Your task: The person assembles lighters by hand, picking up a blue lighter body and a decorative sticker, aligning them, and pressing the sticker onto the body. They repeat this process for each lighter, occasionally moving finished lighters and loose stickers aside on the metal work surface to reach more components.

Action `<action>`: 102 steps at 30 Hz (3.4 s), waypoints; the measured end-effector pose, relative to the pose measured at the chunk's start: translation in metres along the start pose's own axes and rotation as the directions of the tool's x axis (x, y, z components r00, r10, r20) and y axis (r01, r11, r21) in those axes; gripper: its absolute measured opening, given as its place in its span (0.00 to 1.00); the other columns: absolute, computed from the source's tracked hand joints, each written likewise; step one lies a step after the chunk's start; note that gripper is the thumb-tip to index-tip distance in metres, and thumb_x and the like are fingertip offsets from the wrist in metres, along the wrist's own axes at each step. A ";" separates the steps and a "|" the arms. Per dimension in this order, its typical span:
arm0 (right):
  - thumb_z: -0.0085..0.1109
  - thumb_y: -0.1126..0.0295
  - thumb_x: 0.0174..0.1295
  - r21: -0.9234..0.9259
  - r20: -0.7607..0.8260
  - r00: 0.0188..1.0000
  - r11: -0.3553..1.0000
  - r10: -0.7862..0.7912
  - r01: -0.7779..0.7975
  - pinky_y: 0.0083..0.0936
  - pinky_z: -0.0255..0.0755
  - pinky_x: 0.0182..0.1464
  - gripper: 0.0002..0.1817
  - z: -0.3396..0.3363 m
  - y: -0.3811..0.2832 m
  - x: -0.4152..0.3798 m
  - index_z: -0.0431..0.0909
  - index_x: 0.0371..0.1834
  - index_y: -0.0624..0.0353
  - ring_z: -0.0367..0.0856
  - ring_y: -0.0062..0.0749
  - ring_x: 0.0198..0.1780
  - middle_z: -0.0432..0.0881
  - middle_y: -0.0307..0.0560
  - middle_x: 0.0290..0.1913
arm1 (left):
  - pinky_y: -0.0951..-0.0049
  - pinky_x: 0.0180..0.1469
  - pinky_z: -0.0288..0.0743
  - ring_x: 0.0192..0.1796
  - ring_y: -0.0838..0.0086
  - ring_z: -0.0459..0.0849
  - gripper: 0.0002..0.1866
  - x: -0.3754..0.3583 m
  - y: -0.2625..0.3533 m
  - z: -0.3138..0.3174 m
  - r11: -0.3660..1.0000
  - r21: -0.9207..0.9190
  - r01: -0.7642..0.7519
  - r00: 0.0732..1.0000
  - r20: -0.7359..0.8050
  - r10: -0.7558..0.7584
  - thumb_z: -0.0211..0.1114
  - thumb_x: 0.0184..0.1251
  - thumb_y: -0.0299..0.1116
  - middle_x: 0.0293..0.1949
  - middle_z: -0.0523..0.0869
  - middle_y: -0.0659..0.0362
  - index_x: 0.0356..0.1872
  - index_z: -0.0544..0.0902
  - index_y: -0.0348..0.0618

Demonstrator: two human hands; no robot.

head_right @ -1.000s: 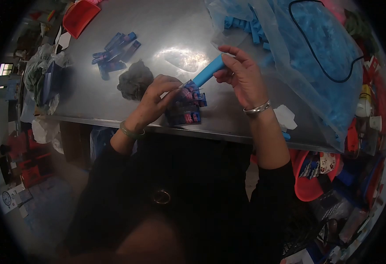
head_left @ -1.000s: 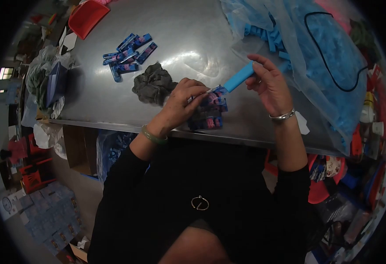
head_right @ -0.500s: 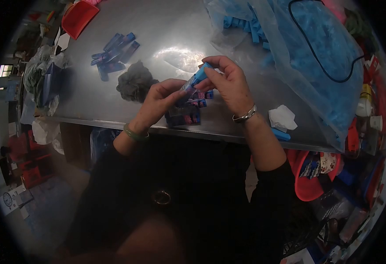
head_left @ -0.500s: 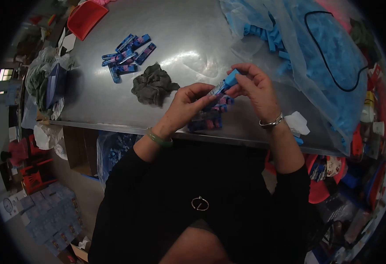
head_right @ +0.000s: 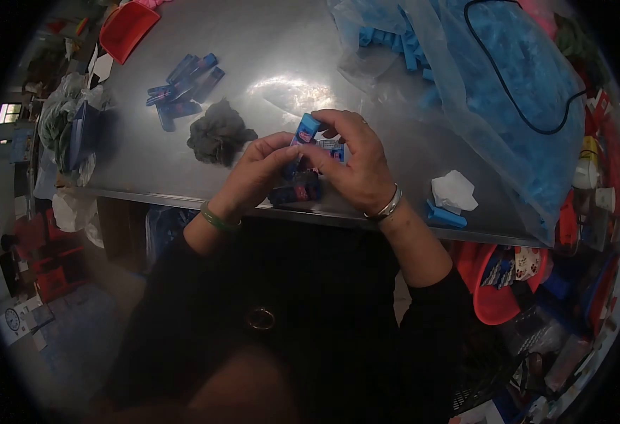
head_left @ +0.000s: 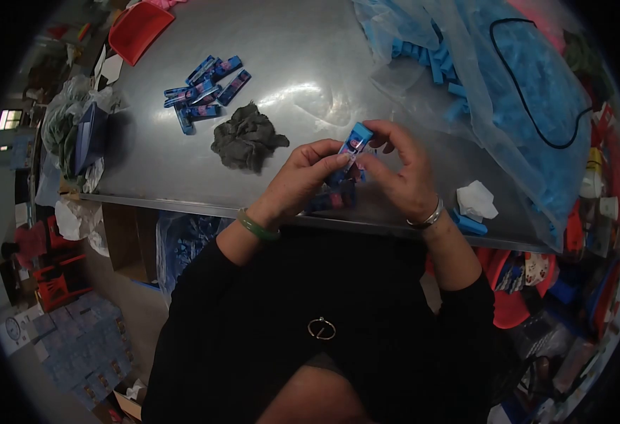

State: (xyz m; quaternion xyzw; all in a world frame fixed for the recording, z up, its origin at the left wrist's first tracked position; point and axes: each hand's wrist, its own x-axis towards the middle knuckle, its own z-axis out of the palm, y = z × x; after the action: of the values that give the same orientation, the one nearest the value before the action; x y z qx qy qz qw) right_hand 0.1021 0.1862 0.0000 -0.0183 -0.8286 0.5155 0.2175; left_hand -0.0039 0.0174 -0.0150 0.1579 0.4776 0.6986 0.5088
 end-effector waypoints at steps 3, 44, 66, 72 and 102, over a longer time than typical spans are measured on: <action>0.76 0.59 0.45 -0.236 0.109 0.992 0.968 -0.056 0.080 0.38 0.64 0.60 0.43 0.005 -0.007 -0.007 0.63 0.64 0.58 0.71 0.45 0.60 0.70 0.55 0.59 | 0.81 0.44 0.79 0.40 0.81 0.83 0.12 -0.002 0.003 0.006 0.995 -0.095 0.025 0.999 0.029 -0.022 0.60 0.71 0.34 0.38 0.86 0.60 0.49 0.80 0.38; 0.79 0.66 0.33 -0.311 0.075 0.981 0.930 -0.180 0.195 0.42 0.55 0.68 0.52 0.021 -0.011 -0.011 0.56 0.65 0.56 0.67 0.49 0.64 0.65 0.57 0.64 | 0.80 0.41 0.79 0.37 0.79 0.83 0.15 -0.006 -0.005 0.000 0.969 -0.246 0.029 0.987 0.162 0.012 0.60 0.70 0.38 0.37 0.84 0.59 0.52 0.77 0.40; 0.76 0.68 0.34 -0.259 0.021 0.985 0.950 -0.174 0.174 0.41 0.57 0.66 0.50 0.028 0.001 -0.006 0.55 0.63 0.57 0.66 0.50 0.64 0.65 0.57 0.62 | 0.82 0.38 0.76 0.33 0.80 0.80 0.14 0.004 -0.001 -0.001 0.957 -0.283 0.061 0.984 0.180 -0.009 0.60 0.71 0.38 0.35 0.82 0.59 0.50 0.76 0.40; 0.77 0.63 0.39 -0.200 0.092 0.996 0.979 -0.017 0.035 0.41 0.59 0.65 0.51 0.018 0.012 0.004 0.55 0.66 0.60 0.65 0.53 0.65 0.65 0.59 0.62 | 0.81 0.39 0.75 0.34 0.81 0.79 0.13 0.019 0.009 -0.023 0.979 -0.202 -0.018 0.995 0.090 0.037 0.59 0.71 0.36 0.35 0.82 0.59 0.50 0.77 0.39; 0.57 0.77 0.62 -0.276 -0.136 0.972 0.935 0.193 -0.225 0.21 0.75 0.44 0.16 -0.085 0.068 0.034 0.74 0.53 0.61 0.83 0.27 0.40 0.81 0.45 0.44 | 0.59 0.44 0.72 0.41 0.55 0.78 0.12 0.056 -0.035 -0.028 0.091 0.975 -0.201 0.952 0.172 0.255 0.68 0.50 0.28 0.34 0.79 0.52 0.34 0.76 0.42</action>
State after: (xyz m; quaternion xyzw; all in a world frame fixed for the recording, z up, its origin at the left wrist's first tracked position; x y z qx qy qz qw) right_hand 0.0902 0.2988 -0.0147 -0.1655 -0.8755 0.4073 0.2004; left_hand -0.0279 0.0525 -0.0725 0.5098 0.7973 0.2840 0.1545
